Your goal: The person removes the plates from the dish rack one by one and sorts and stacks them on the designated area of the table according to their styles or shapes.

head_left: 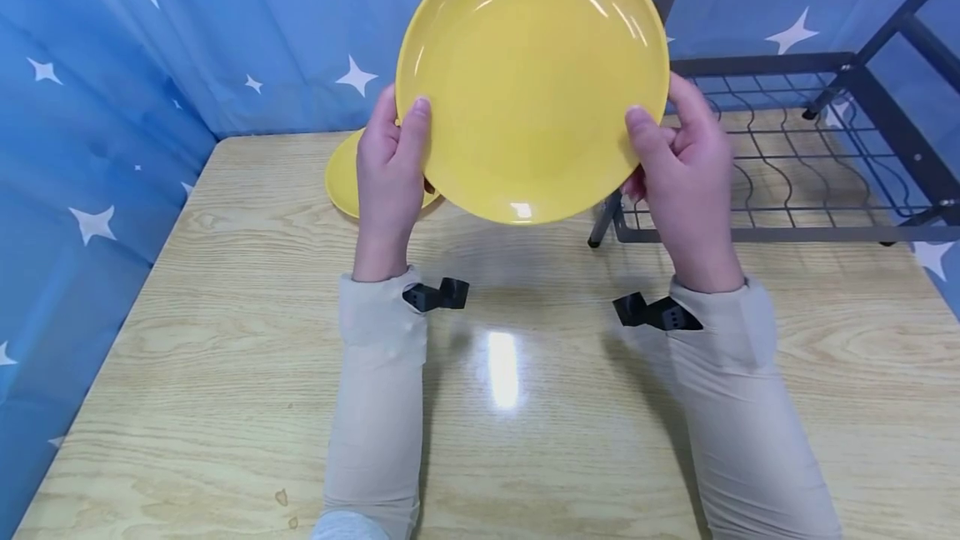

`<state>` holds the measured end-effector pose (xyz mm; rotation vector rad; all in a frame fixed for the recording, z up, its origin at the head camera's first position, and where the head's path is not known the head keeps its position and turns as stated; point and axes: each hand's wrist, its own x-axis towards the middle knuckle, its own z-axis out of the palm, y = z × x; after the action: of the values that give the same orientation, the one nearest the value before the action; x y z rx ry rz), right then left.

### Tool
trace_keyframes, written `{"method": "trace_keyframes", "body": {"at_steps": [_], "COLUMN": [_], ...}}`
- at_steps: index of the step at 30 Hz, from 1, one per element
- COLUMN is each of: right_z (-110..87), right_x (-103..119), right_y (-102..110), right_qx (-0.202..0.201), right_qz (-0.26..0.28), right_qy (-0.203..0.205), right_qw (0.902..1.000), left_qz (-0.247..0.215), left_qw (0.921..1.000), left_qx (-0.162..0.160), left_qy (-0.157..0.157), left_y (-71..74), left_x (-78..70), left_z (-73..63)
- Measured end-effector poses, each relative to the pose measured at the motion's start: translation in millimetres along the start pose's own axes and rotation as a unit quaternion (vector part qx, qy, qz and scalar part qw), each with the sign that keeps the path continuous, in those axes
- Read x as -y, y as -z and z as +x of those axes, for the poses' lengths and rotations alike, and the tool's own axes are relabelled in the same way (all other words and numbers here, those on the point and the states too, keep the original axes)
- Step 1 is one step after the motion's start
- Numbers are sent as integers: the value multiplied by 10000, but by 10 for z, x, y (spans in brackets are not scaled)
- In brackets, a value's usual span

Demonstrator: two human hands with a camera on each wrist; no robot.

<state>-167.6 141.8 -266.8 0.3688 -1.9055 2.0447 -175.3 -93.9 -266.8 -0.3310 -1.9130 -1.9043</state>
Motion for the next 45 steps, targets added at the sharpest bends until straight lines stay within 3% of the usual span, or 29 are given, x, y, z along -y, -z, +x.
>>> {"method": "trace_keyframes", "body": {"at_steps": [7,13,19,24,29,35,41,45], "right_z": [33,27,11,23,34,29,34,64], "right_x": [-23,-22,-6,0,43,109,115,120], "right_y": [46,68,73,86,95,84,133,191], "right_qx": [-11,-91,-169,-276,-513,-690,-1147,-1630], "right_qz": [212,173,-61,-158,122,-252,-208,-954], "right_qy": [172,217,290,415,576,1379,1376,1762], "right_qw": [9996,9996,9994,9986,9969,9877,9836,9661], "left_qz": [-180,-102,95,-6,-132,-264,-341,-365], "left_qw": [9995,9975,9900,9851,9804,9768,9753,9743], "left_qx": [-250,-636,-1188,-1519,-1751,-1841,-1848,-1836], "left_qy": [-91,290,751,809,891,1058,1161,1249], "left_y": [13,34,61,97,125,139,141,161], "left_x": [22,42,78,118,149,185,250,300], "left_z": [19,30,21,34,58,67,51,82]}}
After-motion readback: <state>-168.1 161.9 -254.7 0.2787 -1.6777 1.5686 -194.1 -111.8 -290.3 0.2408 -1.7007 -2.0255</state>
